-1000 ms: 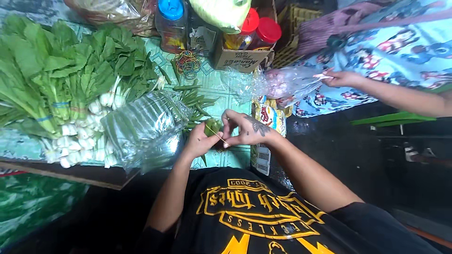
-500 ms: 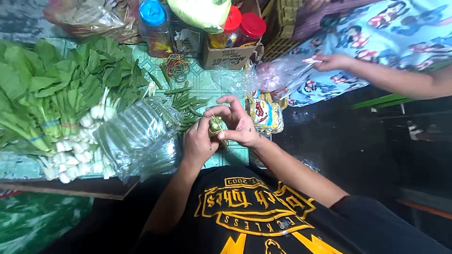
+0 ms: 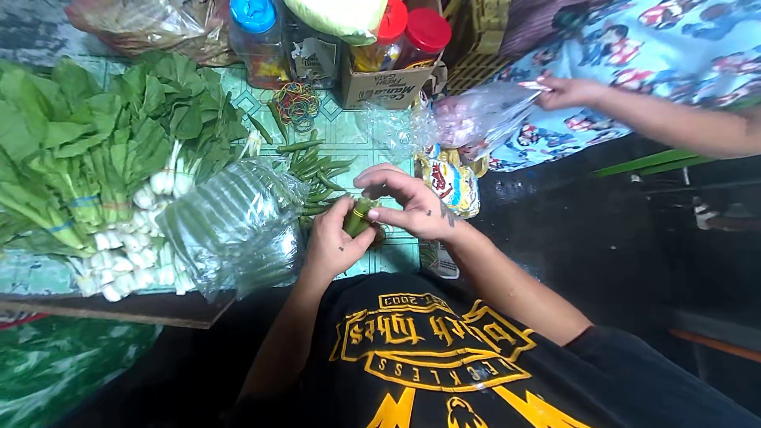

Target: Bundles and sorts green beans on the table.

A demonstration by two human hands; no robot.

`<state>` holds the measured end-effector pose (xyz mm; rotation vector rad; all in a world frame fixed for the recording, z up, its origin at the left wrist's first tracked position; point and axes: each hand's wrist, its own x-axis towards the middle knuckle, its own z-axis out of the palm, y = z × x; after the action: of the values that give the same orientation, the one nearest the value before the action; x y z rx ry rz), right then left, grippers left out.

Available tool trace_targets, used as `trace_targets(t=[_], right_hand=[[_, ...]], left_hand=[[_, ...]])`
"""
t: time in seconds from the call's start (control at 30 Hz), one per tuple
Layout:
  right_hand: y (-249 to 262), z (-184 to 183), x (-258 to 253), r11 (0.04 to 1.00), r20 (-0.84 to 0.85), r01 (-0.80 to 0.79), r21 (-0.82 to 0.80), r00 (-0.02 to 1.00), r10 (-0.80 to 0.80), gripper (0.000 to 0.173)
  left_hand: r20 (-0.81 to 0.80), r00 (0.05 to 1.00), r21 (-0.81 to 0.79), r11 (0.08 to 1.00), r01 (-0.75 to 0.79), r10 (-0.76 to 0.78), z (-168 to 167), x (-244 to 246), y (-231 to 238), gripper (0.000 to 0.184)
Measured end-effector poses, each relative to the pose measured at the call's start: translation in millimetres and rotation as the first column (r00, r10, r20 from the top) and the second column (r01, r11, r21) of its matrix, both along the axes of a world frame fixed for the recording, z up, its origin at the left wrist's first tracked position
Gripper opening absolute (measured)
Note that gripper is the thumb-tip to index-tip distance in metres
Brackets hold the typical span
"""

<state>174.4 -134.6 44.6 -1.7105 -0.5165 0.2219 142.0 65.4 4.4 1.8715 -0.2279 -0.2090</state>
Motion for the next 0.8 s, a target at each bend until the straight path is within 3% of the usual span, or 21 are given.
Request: trace_targets(t=[0.07, 0.13, 0.2, 0.27, 0.37, 0.43, 0.57, 0.67, 0.73, 0.8], right_hand=[[-8.2, 12.3, -1.4, 0.998, 0.009, 0.066, -0.024, 0.998, -0.065, 0.038], [-9.7, 20.7, -6.8, 0.989, 0.064, 0.109, -0.103, 0.993, -0.103, 0.056], [-1.5, 16.8, -19.7, 0.978, 0.095, 0.011, -0.209, 0.995, 0.009, 0.082], [-0.7, 8.1, -30.9, 0.977, 0.071, -0.079, -0.197, 0.993, 0.095, 0.096], [-24.3, 20.1, -25.4, 0.976, 0.125, 0.075, -0.204, 0.991, -0.050, 0.107], [-25.4, 33.4, -27.4, 0.956, 0.241, 0.162, -0.244, 0.965, -0.102, 0.104], [-6.7, 18.7, -53.2, 0.889, 0.265, -0.021, -0.457, 0.951, 0.159, 0.090], [-25.7, 9.8, -60.2, 0.910, 0.280, 0.104, -0.401, 0.960, 0.014, 0.084], [-32.8, -6.1, -76.5, 0.888, 0.188, 0.027, -0.460, 0.980, 0.068, 0.079], [-44.7, -32.2, -97.2, 0.908, -0.009, -0.106, -0.405, 0.994, 0.112, 0.062]], left_hand=[[-0.017, 0.998, -0.164, 0.985, 0.063, -0.066, -1.4, -0.5, 0.2, 0.033], [0.004, 0.993, -0.251, 0.961, 0.119, -0.122, -0.6, -1.0, -1.4, 0.032], [0.060, 0.981, -0.248, 0.949, 0.194, -0.185, 2.6, -0.7, -5.0, 0.032], [0.084, 0.965, -0.186, 0.947, 0.261, -0.249, 2.6, -1.3, -5.4, 0.033], [0.045, 0.954, -0.119, 0.946, 0.301, -0.298, 1.4, -3.5, -5.6, 0.038], [0.044, 0.942, -0.108, 0.936, 0.336, -0.333, 4.7, -10.9, -9.7, 0.035], [0.139, 0.899, -0.018, 0.907, 0.421, -0.415, 3.9, -27.2, -19.3, 0.035], [0.007, 0.922, 0.111, 0.917, 0.384, -0.387, 7.3, -31.8, -33.1, 0.032], [-0.068, 0.926, 0.211, 0.902, 0.378, -0.372, 8.1, -43.1, -44.0, 0.032], [-0.207, 0.902, 0.258, 0.868, 0.424, -0.379, 6.0, -54.6, -56.8, 0.036]])
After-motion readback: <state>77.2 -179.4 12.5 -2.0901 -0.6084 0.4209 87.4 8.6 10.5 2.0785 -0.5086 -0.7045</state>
